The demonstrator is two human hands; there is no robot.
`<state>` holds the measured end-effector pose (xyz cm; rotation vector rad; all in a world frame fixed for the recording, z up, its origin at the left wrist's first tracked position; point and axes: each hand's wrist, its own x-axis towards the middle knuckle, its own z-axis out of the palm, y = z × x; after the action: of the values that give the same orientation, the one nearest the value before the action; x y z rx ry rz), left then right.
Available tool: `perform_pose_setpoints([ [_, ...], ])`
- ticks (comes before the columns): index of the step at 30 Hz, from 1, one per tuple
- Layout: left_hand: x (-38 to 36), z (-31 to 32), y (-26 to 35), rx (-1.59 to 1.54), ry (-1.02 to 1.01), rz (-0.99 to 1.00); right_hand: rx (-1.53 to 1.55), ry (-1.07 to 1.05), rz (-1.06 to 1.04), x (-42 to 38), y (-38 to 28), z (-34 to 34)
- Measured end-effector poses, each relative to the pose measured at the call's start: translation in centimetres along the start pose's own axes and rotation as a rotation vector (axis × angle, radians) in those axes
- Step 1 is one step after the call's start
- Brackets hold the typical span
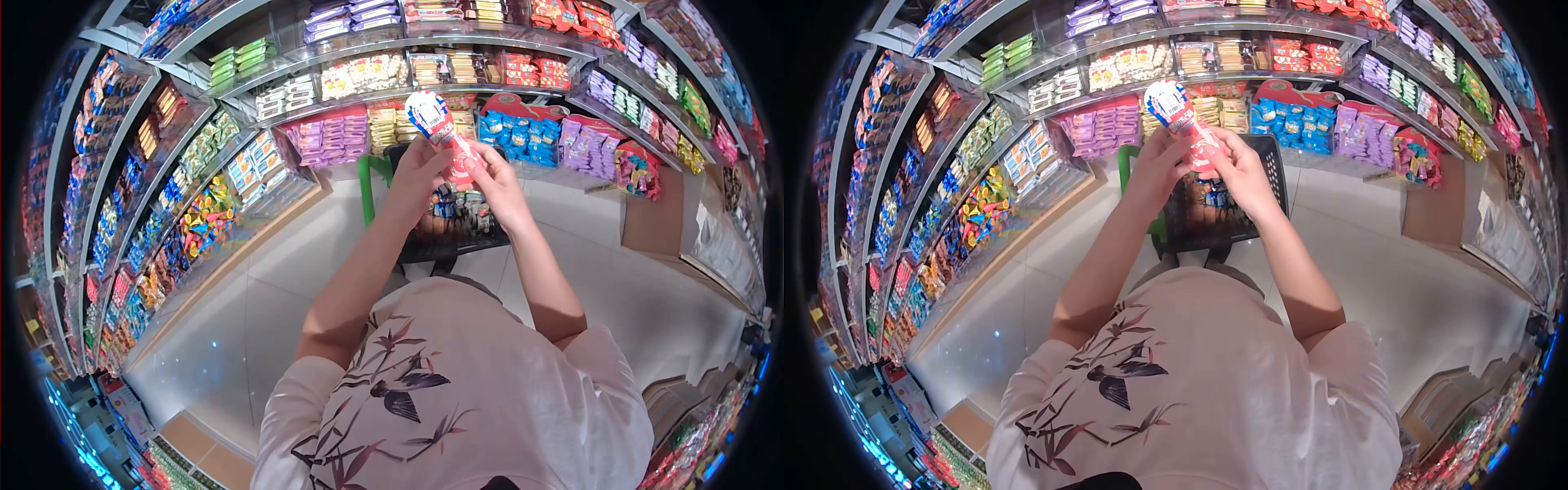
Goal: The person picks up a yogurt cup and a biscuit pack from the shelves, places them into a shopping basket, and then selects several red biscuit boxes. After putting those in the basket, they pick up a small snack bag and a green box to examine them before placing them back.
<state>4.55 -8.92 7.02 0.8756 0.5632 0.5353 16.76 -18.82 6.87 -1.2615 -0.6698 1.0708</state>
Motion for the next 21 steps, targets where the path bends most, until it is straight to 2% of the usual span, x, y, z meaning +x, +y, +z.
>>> perform_pose_setpoints([
  [1, -0.1, -0.1, -0.1, -0.026, 0.014, 0.001, -0.043, -0.017, -0.013, -0.2, 0.1, 0.1],
  [4, -0.4, -0.9, -0.9, 0.165, 0.037, 0.114, -0.222, -0.076, -0.056, -0.4, 1.7, -0.1],
  [7, -1.3, -0.5, -0.8, 0.672, 0.123, 0.407, -0.272, -0.007, -0.092, -0.9, 1.6, 0.5],
  [8, -2.0, -0.2, -0.5, 0.911, 0.155, 0.553, -0.119, -0.009, -0.062, -1.0, 0.9, 0.7],
  [11, -2.8, -0.2, -0.2, 1.109, 0.070, 0.700, 0.159, -0.033, 0.103, -1.7, -0.2, 1.2],
  [15, -3.5, 0.2, 0.3, 1.032, -0.039, 0.626, 0.275, 0.028, 0.156, -1.8, 0.9, 0.3],
  [18, -3.0, -0.9, -1.1, 0.928, 0.035, 0.700, 0.320, -0.021, 0.124, -2.4, 0.3, -0.3],
  [21, -3.8, -1.4, -0.7, 0.643, -0.014, 0.300, 0.302, 0.008, 0.054, -3.0, -0.7, -0.1],
])
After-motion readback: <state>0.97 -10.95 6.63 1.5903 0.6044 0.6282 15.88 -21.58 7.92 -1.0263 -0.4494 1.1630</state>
